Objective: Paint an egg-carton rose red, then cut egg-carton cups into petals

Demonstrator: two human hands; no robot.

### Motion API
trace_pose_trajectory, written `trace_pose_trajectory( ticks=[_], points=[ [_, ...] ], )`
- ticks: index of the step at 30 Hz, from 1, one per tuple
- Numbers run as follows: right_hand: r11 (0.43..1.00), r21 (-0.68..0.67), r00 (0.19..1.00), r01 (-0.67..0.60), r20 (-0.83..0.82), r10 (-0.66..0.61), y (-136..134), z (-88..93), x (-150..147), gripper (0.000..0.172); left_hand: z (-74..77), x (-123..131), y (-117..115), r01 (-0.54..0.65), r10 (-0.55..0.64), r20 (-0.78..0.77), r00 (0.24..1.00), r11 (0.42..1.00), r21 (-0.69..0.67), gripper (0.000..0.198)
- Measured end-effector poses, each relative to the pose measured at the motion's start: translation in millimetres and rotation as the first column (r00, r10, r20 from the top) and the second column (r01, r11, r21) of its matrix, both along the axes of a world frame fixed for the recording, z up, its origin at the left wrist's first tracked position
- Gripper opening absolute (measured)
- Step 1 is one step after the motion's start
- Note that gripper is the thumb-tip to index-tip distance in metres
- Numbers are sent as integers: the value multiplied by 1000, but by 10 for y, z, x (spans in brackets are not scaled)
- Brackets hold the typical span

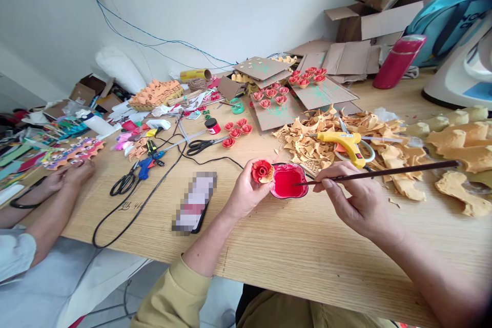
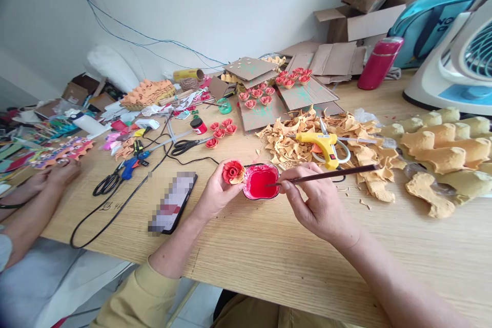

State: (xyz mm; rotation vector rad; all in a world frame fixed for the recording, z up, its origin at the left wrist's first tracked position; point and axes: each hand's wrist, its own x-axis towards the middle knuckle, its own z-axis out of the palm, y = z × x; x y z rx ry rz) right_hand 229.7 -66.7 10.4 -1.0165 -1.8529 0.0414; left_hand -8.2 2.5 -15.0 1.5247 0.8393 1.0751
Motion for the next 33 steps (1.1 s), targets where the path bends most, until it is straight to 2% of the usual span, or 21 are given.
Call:
trace_pose_trajectory(
  ticks=[6, 10, 17, 27, 30, 33],
  points=[
    [998, 10, 996, -56, 70, 55, -11, 34, -18, 11, 41, -25, -32, 44, -46, 49, 998, 998, 52, 54],
    [998, 33, 990, -61, 131, 56, -3, 18, -9, 12, 63, -32, -49, 73, -79, 49, 996, 991, 115, 48],
    [999, -4, 971, -49, 232, 49, 5, -11, -13, 11, 14, -25, -58, 35, -32, -19, 999, 987, 158, 46],
    [1000, 4, 989, -30, 144, 29, 6, -70, -6, 10, 14, -39, -83, -3, 26, -118, 993, 980, 197, 46],
    [1000, 11, 1000, -25, 10, 25, -32, -30, 11, 12, 8, -39, -84, -7, 34, -139, 990, 982, 190, 47],
    [997, 26, 986, -74, -147, 77, -70, -7, 19, 12, 20, -27, -89, -18, 50, -164, 985, 981, 191, 47]
  ],
)
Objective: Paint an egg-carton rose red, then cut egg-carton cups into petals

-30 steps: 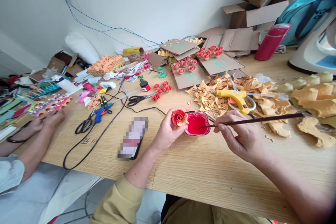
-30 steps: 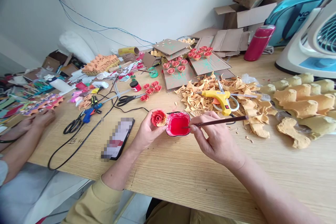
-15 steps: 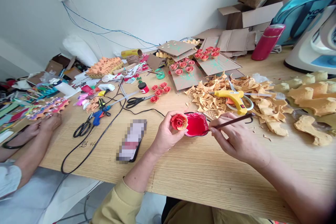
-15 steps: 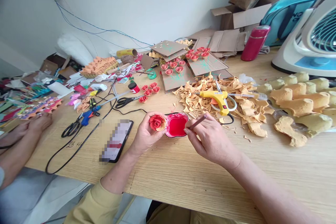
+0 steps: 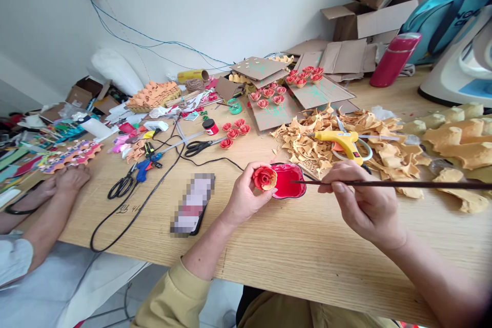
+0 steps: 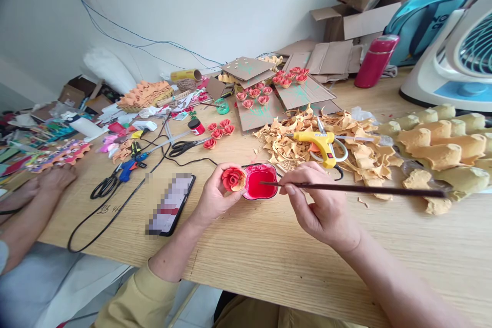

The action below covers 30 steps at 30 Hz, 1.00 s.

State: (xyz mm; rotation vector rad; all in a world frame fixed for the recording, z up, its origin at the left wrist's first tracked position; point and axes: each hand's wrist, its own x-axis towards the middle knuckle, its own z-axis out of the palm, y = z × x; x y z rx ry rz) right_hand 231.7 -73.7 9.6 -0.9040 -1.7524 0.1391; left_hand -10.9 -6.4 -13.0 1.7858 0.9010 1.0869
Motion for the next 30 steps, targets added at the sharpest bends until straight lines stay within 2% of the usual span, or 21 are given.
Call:
trace_pose_trajectory(
  ticks=[3, 6, 12, 20, 25, 30],
  points=[
    [997, 22, 996, -76, -39, 77, -25, 12, -19, 16, 18, 16, -8, -13, 13, -19, 1000, 1000, 3, 46],
    [992, 58, 993, -116, 34, 114, -39, 34, -60, 18, 22, 26, -22, -36, 37, -55, 998, 999, 18, 44],
    [988, 99, 968, -120, 232, 95, -40, 40, -122, 19, 15, 42, -60, -45, 67, -162, 985, 990, 133, 43],
    [983, 140, 930, -116, 362, 58, -31, 87, -172, 21, 13, 48, -66, -15, 60, -223, 973, 980, 201, 43],
    [975, 202, 918, -89, 397, 1, -39, 123, -138, 20, 4, 48, -55, -57, 102, -221, 970, 978, 201, 41],
    [976, 192, 927, -101, 374, 23, -46, 134, -138, 19, 6, 61, -52, -58, 95, -212, 973, 983, 175, 41]
  ],
)
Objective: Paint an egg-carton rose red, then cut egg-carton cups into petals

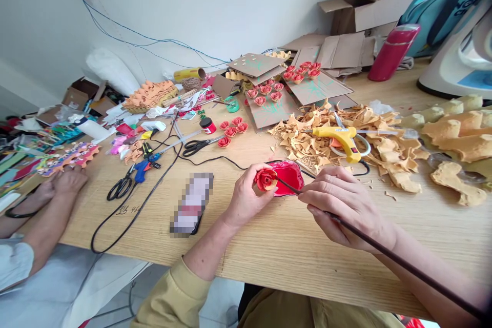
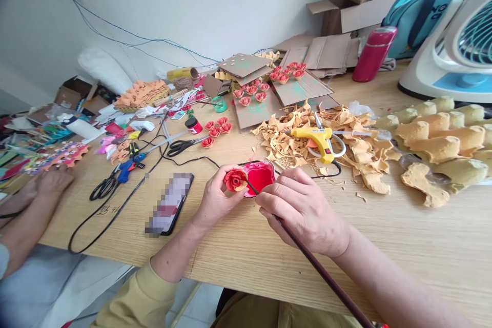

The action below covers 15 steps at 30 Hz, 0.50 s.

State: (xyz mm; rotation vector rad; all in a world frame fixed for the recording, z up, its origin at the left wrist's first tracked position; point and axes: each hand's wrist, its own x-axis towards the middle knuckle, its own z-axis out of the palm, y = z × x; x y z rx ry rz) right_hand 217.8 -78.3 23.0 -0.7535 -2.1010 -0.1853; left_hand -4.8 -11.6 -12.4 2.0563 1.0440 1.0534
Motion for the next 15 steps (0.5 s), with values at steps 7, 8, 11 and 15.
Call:
trace_pose_trajectory(
  ticks=[7, 8, 11, 15],
  points=[
    [1000, 0, 999, 12, 36, -12, 12, -15, -29, 17, 3, 2, -20, 8, -8, -20, 1000, 1000, 5, 42],
    [1000, 5, 999, 18, 35, -18, 11, -15, -22, 17, 7, 0, -20, 4, -4, -22, 1000, 1000, 10, 41],
    [999, 21, 1000, 24, 20, -24, 2, -3, -3, 17, 26, 2, -19, -18, 19, -30, 999, 1000, 24, 39],
    [1000, 28, 1000, 0, -4, 1, -11, 9, -10, 18, 42, 12, -17, -40, 41, -17, 999, 999, 8, 38]
  ],
)
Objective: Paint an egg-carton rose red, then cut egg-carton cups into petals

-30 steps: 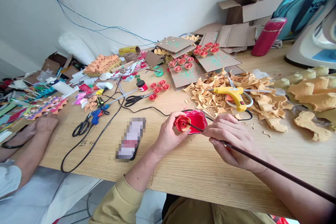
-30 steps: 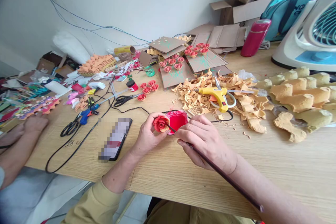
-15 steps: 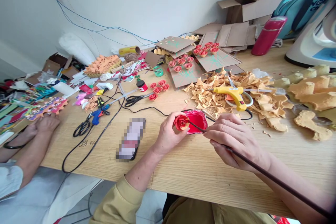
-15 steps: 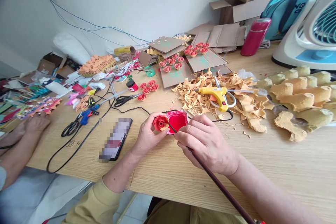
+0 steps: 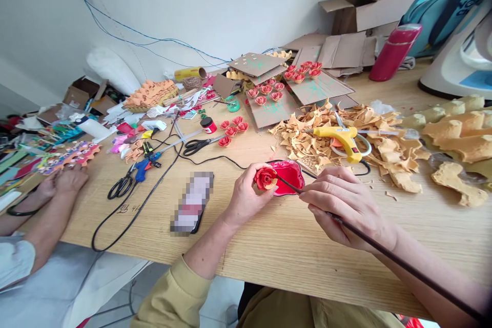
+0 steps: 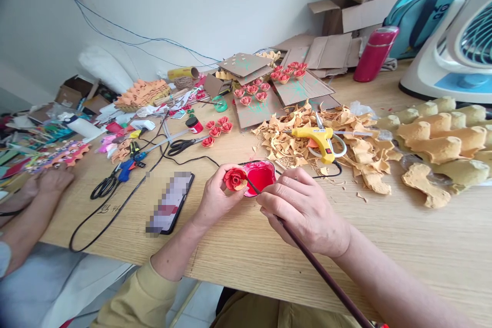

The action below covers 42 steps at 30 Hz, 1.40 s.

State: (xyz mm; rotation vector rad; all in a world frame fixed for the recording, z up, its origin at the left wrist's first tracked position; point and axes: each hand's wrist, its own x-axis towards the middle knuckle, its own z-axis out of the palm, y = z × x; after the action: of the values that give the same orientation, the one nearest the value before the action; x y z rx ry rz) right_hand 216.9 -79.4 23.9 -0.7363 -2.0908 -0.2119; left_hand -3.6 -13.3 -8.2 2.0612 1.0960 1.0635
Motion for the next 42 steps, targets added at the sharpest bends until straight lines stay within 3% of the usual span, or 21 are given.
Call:
trace_pose_trajectory(
  ticks=[8, 14, 23, 29, 42],
  points=[
    [999, -51, 999, -13, 36, 15, 6, -73, -63, 18, -12, 2, -6, 43, -43, 23, 999, 999, 4, 39],
    [997, -57, 999, -45, -29, 44, -4, -43, -9, 16, -4, 5, -8, -31, 32, -16, 999, 998, 50, 39],
    [997, -68, 999, -46, 12, 47, -5, -65, -65, 20, 13, 7, -27, 11, -10, -11, 1000, 998, 64, 38],
    [998, -47, 999, -47, -30, 46, -3, -24, -12, 17, 6, 1, -17, -48, 49, -30, 998, 997, 59, 38],
    [998, -54, 998, -42, -49, 39, 2, -61, 15, 21, 19, -17, -4, -53, 53, 6, 999, 998, 35, 38]
  ],
)
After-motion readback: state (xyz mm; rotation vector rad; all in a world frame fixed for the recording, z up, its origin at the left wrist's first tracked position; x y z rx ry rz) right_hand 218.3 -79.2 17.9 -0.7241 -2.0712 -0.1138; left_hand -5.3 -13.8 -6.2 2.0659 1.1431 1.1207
